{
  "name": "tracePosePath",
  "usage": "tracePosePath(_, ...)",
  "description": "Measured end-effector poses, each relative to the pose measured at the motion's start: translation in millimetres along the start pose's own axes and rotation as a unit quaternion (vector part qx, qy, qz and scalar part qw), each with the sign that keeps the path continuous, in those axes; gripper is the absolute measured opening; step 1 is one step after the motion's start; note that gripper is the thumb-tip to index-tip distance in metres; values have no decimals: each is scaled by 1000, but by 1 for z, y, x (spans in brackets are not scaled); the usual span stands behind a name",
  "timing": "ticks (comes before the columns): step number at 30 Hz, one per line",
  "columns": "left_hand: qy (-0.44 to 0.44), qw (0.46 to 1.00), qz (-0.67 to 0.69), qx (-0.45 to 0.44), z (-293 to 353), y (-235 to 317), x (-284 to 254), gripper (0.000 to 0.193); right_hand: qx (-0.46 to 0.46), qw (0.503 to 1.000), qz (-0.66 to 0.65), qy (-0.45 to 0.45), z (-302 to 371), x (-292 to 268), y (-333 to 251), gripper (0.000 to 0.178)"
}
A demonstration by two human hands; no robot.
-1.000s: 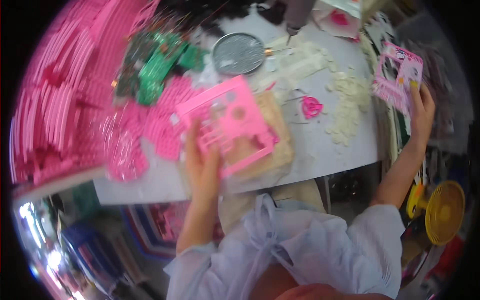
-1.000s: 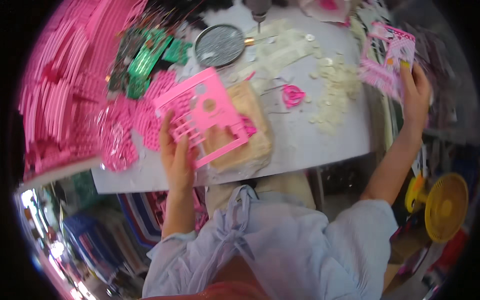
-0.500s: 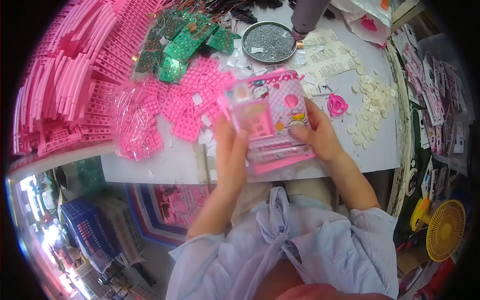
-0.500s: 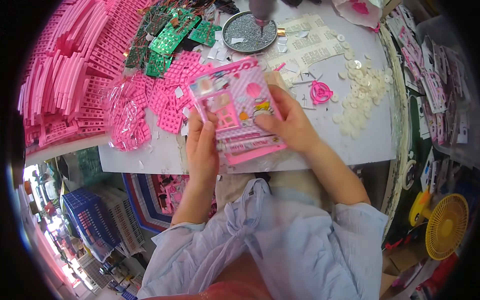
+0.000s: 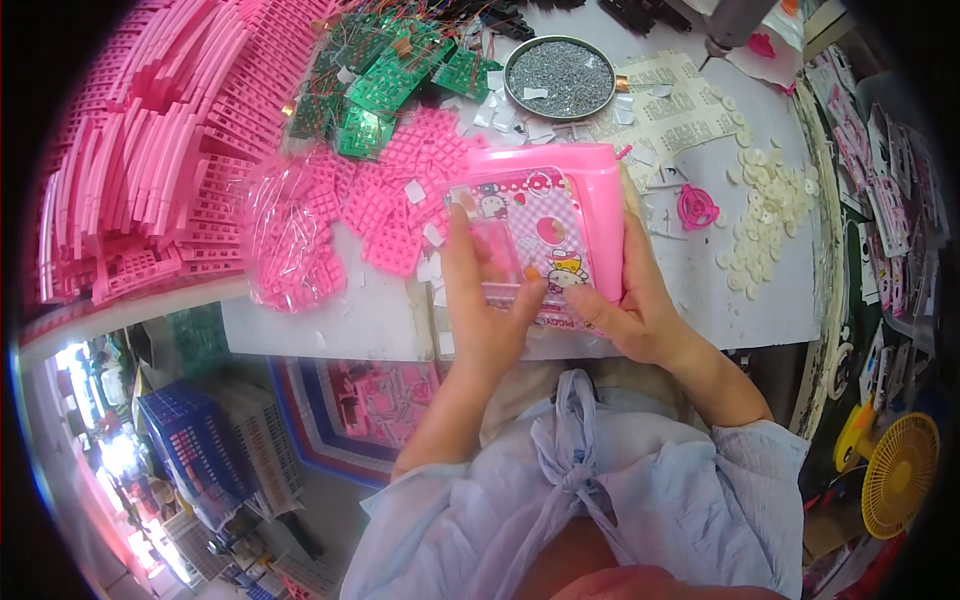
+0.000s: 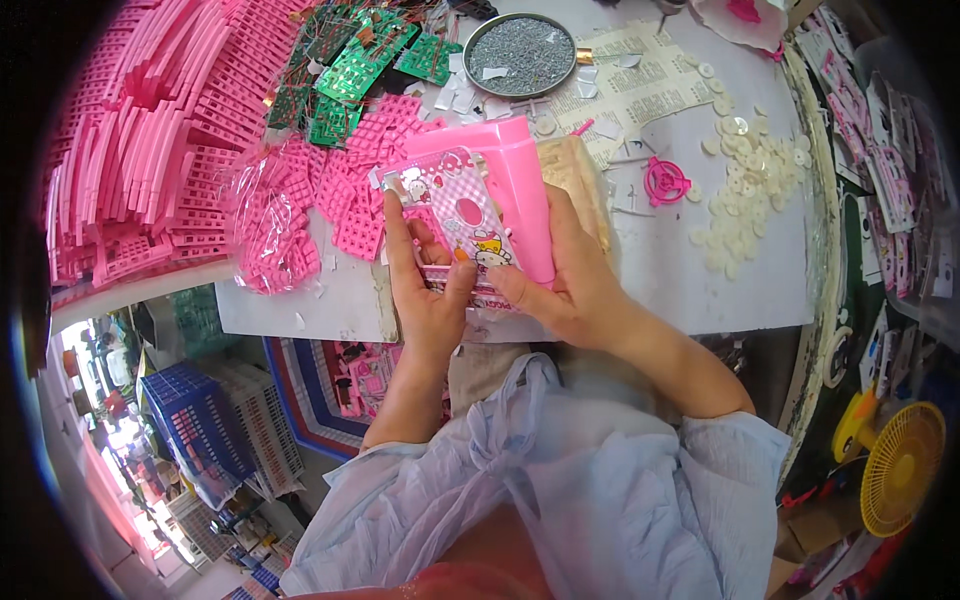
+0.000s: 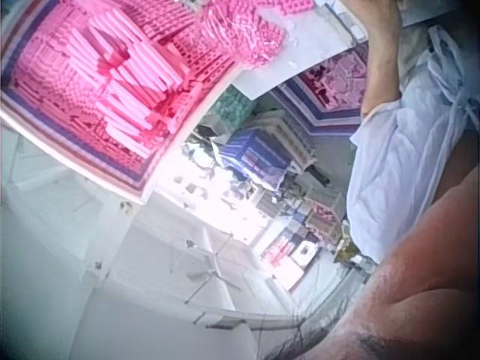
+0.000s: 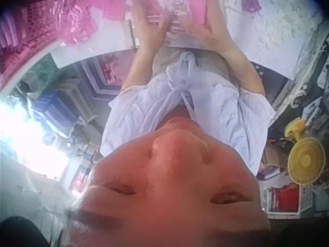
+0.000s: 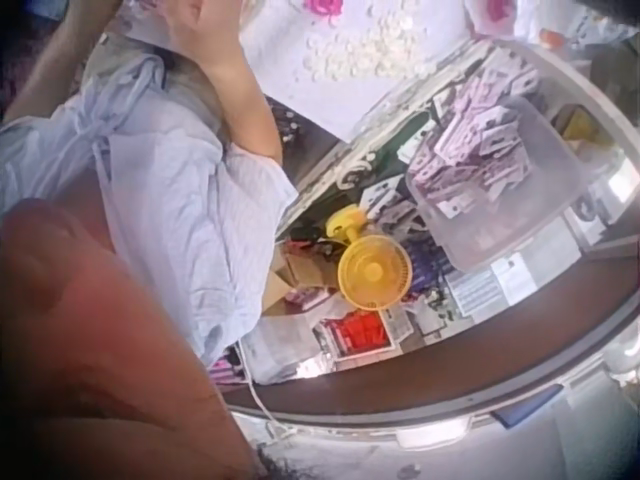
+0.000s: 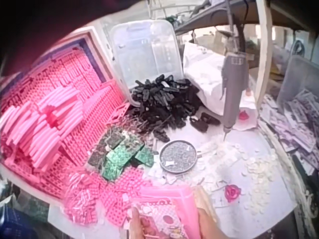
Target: The recorder is assembling internal electronic components into a pink toy piggy bank casing using a handheld powered screwdriver.
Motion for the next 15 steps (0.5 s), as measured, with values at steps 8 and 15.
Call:
tracePosePath(8, 28, 984, 170, 47, -4, 7, 1, 96, 16, 1000, -12, 5, -2, -10, -4, 74)
tracePosePath(15, 4, 993, 118, 16, -1, -9, 3, 104, -18, 999, -27, -8, -3, 1, -2, 76)
Point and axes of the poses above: each hand's wrist, its own z-axis away from the middle knuckle, its own x-axis out of the palm, y = z × x, the point moved 2 cm from there along -z, towards the middle knuckle
